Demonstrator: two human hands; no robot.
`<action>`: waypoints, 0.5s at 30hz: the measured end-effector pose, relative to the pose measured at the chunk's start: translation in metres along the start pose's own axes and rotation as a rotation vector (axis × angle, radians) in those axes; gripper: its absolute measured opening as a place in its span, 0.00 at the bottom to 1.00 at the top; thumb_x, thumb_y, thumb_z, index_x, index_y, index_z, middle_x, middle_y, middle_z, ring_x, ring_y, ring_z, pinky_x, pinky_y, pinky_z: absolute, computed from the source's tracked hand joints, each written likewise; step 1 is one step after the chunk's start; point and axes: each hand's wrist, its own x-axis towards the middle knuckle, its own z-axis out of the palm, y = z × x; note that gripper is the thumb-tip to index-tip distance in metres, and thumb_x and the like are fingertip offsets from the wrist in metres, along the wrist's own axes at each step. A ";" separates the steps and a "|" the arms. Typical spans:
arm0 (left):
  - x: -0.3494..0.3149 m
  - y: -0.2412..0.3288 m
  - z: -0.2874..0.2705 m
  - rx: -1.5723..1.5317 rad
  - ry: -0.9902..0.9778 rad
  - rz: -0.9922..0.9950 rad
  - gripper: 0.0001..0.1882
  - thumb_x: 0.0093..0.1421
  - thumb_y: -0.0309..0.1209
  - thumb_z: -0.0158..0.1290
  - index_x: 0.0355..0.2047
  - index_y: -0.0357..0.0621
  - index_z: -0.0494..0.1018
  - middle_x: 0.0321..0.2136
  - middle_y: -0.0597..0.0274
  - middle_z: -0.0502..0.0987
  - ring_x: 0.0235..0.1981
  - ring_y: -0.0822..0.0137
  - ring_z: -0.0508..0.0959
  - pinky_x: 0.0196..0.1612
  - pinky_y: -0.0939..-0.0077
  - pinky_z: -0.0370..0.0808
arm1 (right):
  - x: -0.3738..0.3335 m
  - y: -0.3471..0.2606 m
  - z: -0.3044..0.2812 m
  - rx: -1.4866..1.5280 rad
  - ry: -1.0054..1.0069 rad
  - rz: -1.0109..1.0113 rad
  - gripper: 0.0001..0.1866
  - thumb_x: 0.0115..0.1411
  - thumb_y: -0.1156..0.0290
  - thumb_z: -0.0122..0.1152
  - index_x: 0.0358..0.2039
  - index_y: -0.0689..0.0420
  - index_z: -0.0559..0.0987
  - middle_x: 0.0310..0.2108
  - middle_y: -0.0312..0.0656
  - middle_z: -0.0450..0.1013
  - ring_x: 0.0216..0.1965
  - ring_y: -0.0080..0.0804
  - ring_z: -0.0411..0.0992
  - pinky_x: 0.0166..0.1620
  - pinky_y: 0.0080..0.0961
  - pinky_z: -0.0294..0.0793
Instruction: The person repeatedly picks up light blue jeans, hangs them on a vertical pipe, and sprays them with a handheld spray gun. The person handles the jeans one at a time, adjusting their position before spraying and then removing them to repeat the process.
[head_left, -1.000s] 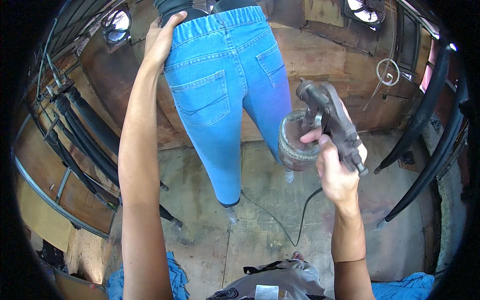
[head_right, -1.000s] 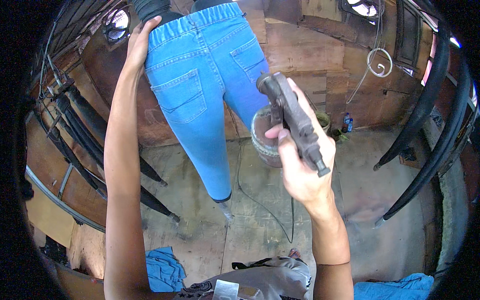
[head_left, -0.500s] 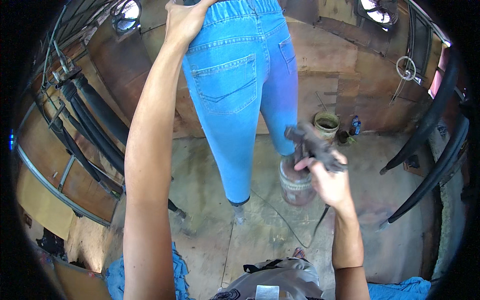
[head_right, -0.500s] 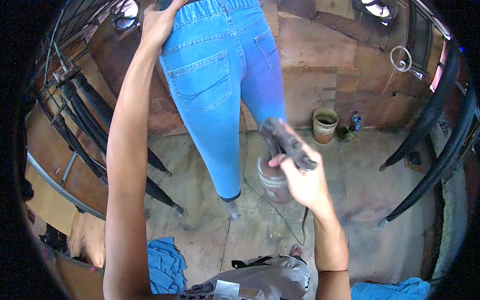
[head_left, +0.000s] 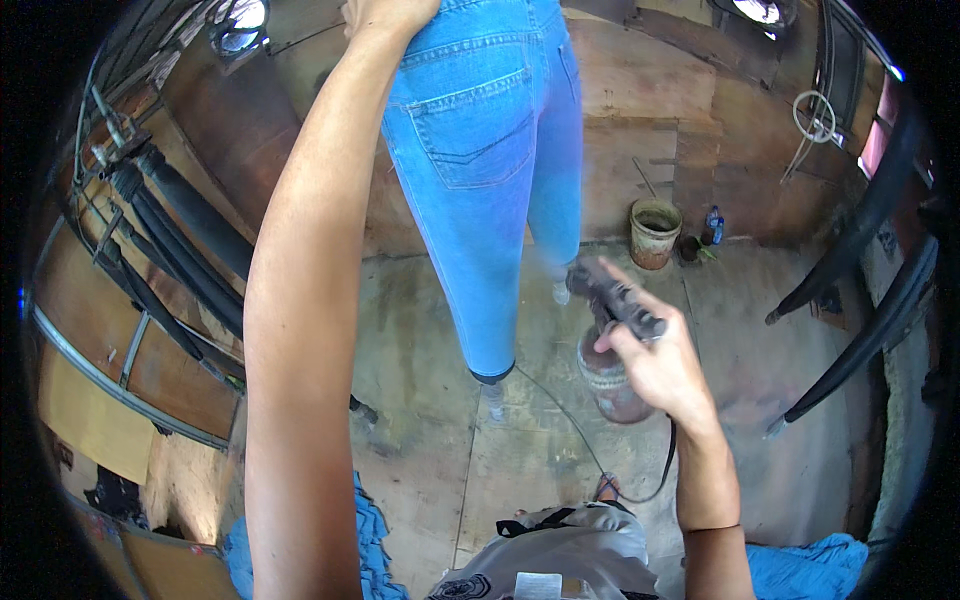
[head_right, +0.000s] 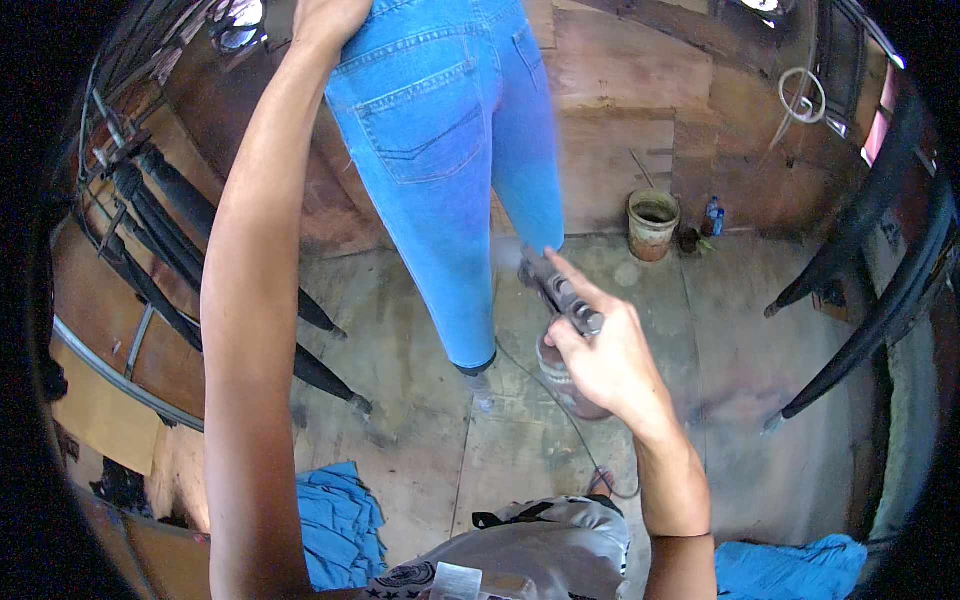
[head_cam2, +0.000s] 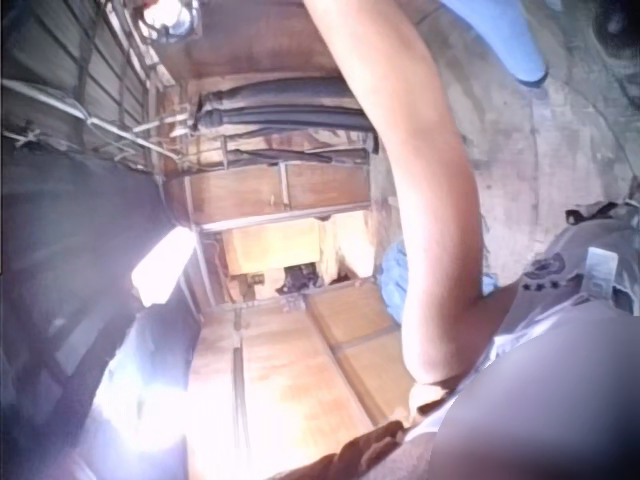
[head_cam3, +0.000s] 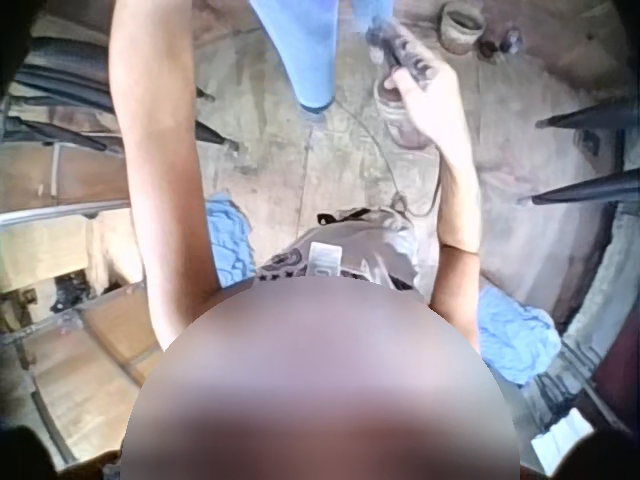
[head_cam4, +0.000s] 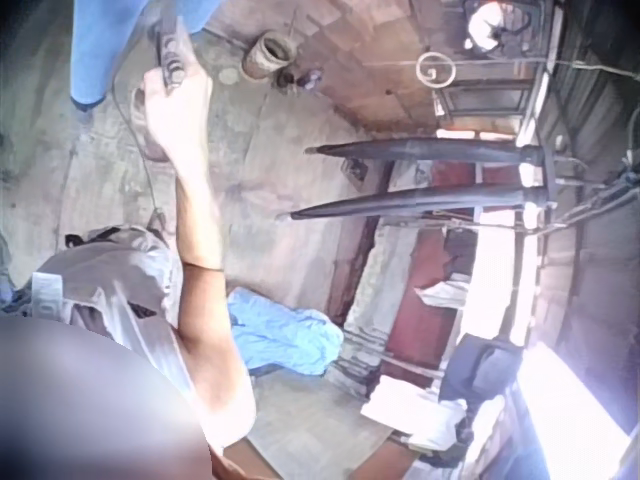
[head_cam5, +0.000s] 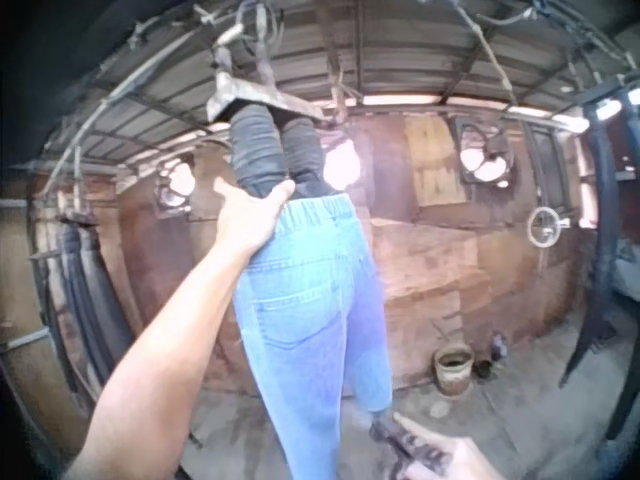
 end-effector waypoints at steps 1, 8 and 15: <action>-0.001 0.003 0.004 0.050 0.012 -0.020 0.72 0.48 0.62 0.64 0.67 0.17 0.32 0.62 0.22 0.60 0.64 0.42 0.66 0.67 0.65 0.62 | -0.002 -0.007 -0.003 0.120 0.029 -0.104 0.35 0.53 0.79 0.50 0.66 0.58 0.68 0.27 0.39 0.77 0.27 0.18 0.71 0.39 0.18 0.73; 0.002 0.014 0.026 0.117 0.071 -0.057 0.72 0.48 0.60 0.65 0.67 0.18 0.32 0.66 0.20 0.50 0.69 0.35 0.53 0.71 0.54 0.53 | -0.021 -0.045 -0.018 0.269 0.122 -0.330 0.33 0.54 0.82 0.47 0.64 0.68 0.67 0.40 0.41 0.77 0.31 0.18 0.70 0.42 0.18 0.73; 0.004 0.008 0.010 0.044 0.030 -0.046 0.70 0.47 0.56 0.67 0.67 0.19 0.34 0.66 0.23 0.52 0.69 0.40 0.56 0.70 0.58 0.55 | 0.006 0.015 0.010 -0.004 -0.084 0.077 0.34 0.53 0.77 0.51 0.64 0.56 0.70 0.30 0.46 0.79 0.32 0.22 0.76 0.42 0.25 0.76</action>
